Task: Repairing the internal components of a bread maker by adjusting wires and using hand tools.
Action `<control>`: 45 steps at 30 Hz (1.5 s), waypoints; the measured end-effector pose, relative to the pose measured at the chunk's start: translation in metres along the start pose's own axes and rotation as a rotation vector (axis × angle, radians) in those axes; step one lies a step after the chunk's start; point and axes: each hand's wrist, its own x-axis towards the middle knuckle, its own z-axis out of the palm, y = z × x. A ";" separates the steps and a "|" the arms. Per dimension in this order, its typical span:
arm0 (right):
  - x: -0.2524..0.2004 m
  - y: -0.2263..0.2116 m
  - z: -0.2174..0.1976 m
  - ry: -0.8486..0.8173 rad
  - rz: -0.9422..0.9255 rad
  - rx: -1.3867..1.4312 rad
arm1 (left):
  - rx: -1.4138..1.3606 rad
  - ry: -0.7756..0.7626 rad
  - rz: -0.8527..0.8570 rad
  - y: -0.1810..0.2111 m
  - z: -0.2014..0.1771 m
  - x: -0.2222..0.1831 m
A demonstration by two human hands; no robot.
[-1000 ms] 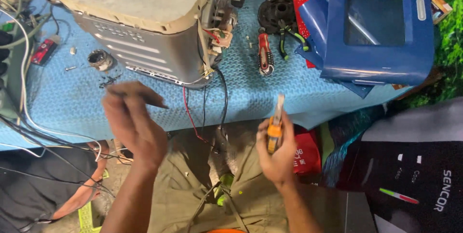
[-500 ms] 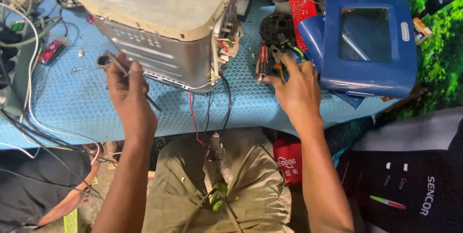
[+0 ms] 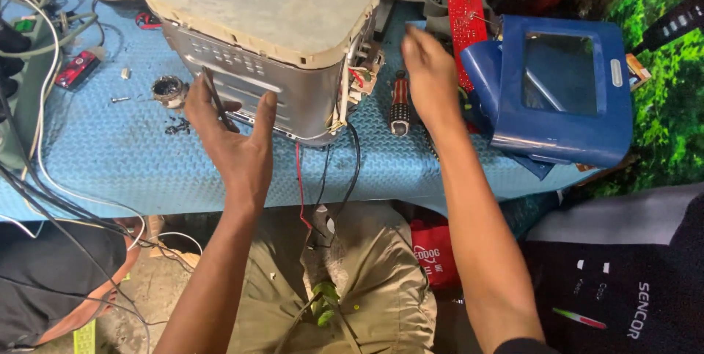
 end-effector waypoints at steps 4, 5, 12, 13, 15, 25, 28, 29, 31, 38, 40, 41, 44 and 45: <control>0.046 -0.022 0.024 -0.158 0.510 0.424 | 0.057 -0.015 0.025 0.020 0.005 0.000; 0.052 -0.033 0.027 -0.217 0.579 0.511 | 0.091 0.005 0.010 0.023 0.006 0.001; 0.058 -0.013 0.041 -0.301 0.488 0.572 | 0.089 0.020 0.042 0.017 0.012 -0.003; 0.057 -0.012 0.041 -0.281 0.463 0.677 | 0.079 0.007 0.035 0.017 0.012 -0.003; 0.052 -0.016 0.034 -0.249 0.439 0.782 | 0.067 -0.018 0.031 0.013 0.010 0.002; 0.016 -0.033 -0.003 -0.220 0.316 0.681 | 0.003 -0.147 0.072 -0.005 -0.014 0.019; 0.038 -0.016 0.008 -0.091 0.440 0.632 | 0.041 -0.169 0.024 0.007 -0.016 0.019; 0.049 -0.006 0.014 0.027 0.542 0.620 | 0.079 -0.156 -0.042 0.014 -0.015 0.018; 0.050 -0.013 0.024 -0.107 0.518 0.701 | 0.099 -0.130 -0.025 0.020 -0.012 0.015; 0.043 -0.006 0.039 -0.212 0.545 0.669 | 0.002 -0.150 -0.022 0.018 -0.012 0.011; 0.033 -0.013 0.030 -0.197 0.523 0.707 | 0.011 -0.161 0.061 -0.005 -0.023 0.027; 0.025 -0.015 0.028 -0.184 0.505 0.746 | 0.024 -0.174 0.140 -0.018 -0.030 0.032; 0.004 -0.041 0.015 -0.158 0.520 0.731 | -0.102 -0.340 0.019 0.006 -0.046 0.053; -0.002 -0.044 0.015 -0.171 0.522 0.733 | -0.095 -0.331 0.013 -0.002 -0.047 0.056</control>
